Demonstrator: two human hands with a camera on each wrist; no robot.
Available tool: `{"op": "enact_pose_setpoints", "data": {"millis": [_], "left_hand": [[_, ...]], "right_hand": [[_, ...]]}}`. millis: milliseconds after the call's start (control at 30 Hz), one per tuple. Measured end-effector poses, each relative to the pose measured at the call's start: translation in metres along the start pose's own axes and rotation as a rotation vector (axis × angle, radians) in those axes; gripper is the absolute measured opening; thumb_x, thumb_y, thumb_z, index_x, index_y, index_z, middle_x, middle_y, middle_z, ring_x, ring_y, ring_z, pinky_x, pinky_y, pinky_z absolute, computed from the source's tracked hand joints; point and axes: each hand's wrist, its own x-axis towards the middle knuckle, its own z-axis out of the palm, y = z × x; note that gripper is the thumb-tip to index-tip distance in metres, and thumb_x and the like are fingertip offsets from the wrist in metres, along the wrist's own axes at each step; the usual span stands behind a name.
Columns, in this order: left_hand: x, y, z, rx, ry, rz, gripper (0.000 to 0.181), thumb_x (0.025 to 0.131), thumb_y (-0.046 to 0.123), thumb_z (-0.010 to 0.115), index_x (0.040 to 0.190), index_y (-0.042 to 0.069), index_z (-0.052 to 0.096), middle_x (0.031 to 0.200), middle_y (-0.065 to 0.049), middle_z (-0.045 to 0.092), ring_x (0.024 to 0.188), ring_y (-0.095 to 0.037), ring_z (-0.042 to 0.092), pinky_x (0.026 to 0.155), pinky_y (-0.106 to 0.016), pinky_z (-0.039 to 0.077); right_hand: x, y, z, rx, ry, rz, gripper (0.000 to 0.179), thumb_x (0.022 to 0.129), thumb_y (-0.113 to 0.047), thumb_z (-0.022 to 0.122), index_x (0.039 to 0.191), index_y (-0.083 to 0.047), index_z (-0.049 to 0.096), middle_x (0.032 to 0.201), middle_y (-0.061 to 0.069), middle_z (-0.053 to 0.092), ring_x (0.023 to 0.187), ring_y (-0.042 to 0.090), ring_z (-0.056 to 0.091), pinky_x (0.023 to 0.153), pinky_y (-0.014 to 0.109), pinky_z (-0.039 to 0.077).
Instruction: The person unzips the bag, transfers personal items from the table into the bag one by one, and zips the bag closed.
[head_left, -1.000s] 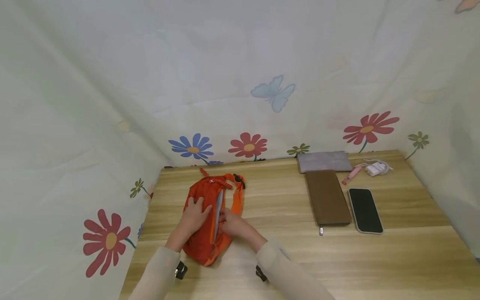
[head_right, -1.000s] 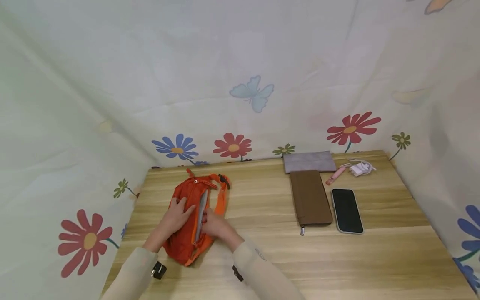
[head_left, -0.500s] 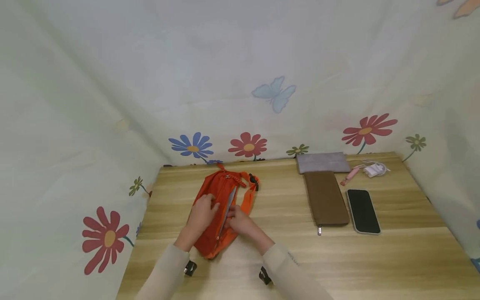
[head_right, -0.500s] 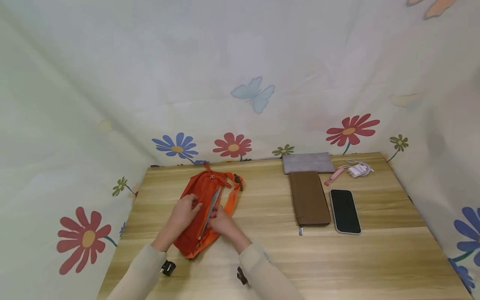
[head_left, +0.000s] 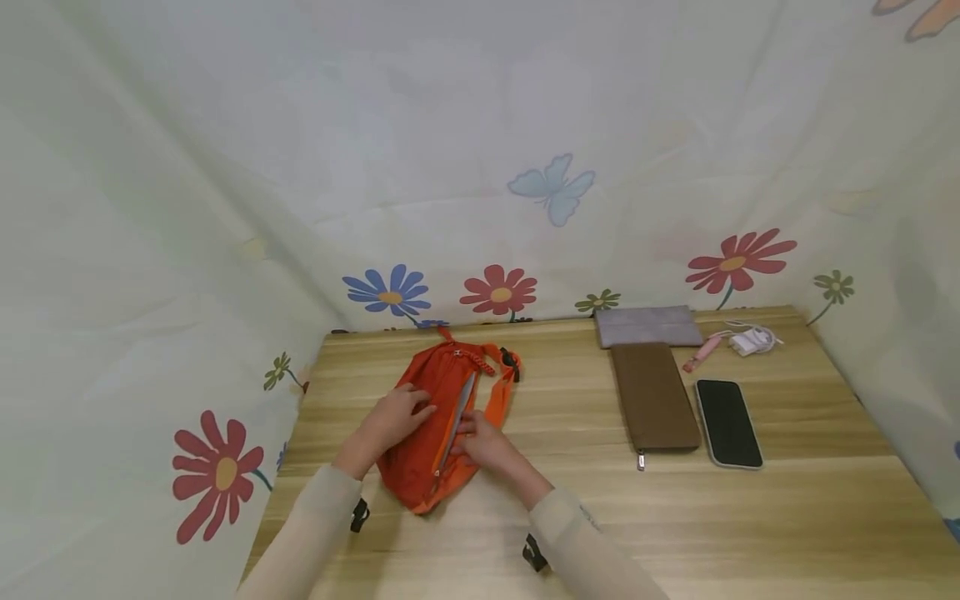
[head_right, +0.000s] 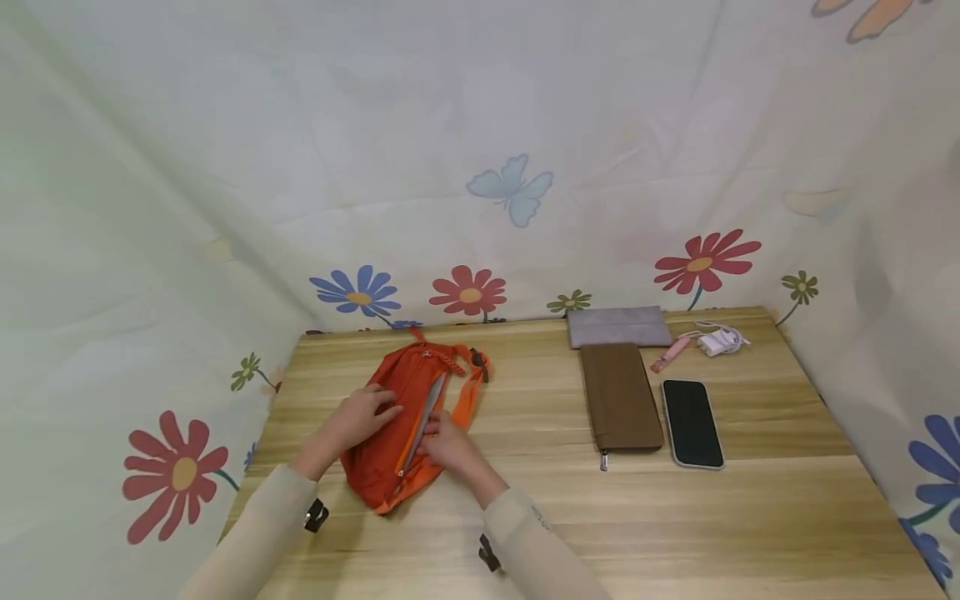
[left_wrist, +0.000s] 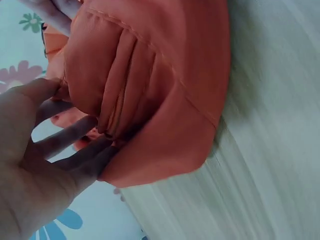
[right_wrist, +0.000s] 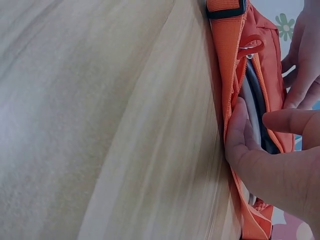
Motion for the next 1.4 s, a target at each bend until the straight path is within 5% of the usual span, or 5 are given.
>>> {"op": "enact_pose_setpoints", "data": {"millis": [367,700,1100,1267,1400], "left_hand": [[-0.010,0.001,0.021,0.159,0.276,0.200,0.029,0.095,0.027,0.073,0.116,0.007,0.076,0.123,-0.015,0.068,0.104,-0.033,0.069,0.086,-0.047,0.057],[-0.014,-0.002,0.030,0.248,0.410,0.281,0.031,0.092,0.025,0.076,0.118,0.010,0.076,0.099,-0.009,0.076,0.089,-0.028,0.072,0.077,-0.043,0.059],[-0.016,-0.006,0.034,0.224,0.383,0.309,0.030,0.091,0.024,0.077,0.116,0.006,0.077,0.104,-0.012,0.075,0.094,-0.029,0.072,0.082,-0.043,0.059],[-0.009,-0.010,0.028,0.275,0.361,0.372,0.029,0.091,0.026,0.077,0.112,0.007,0.078,0.105,-0.011,0.075,0.095,-0.030,0.071,0.083,-0.043,0.058],[-0.001,-0.012,0.018,0.356,0.306,0.436,0.030,0.091,0.032,0.077,0.109,0.009,0.079,0.108,-0.011,0.074,0.102,-0.033,0.069,0.089,-0.046,0.056]], "right_hand": [[-0.012,0.006,-0.018,0.032,-0.083,-0.070,0.051,0.101,-0.001,0.048,0.150,0.009,0.037,0.143,0.030,0.050,0.115,0.041,0.064,0.091,0.047,0.056],[-0.059,-0.001,-0.121,0.028,0.113,-0.135,0.043,0.103,-0.003,0.049,0.144,0.007,0.047,0.142,0.030,0.053,0.120,0.040,0.062,0.100,0.054,0.048],[-0.142,-0.001,-0.274,-0.358,0.296,-0.167,0.040,0.108,-0.011,0.045,0.144,0.007,0.046,0.140,0.031,0.054,0.115,0.029,0.066,0.085,0.030,0.055],[-0.160,0.002,-0.308,-0.370,0.338,-0.162,0.041,0.107,-0.005,0.042,0.143,0.015,0.042,0.140,0.039,0.048,0.100,-0.001,0.065,0.081,0.026,0.055],[-0.170,0.005,-0.323,-0.381,0.346,-0.121,0.042,0.108,-0.006,0.039,0.143,0.017,0.038,0.142,0.041,0.045,0.098,-0.007,0.060,0.081,0.025,0.054]]}}
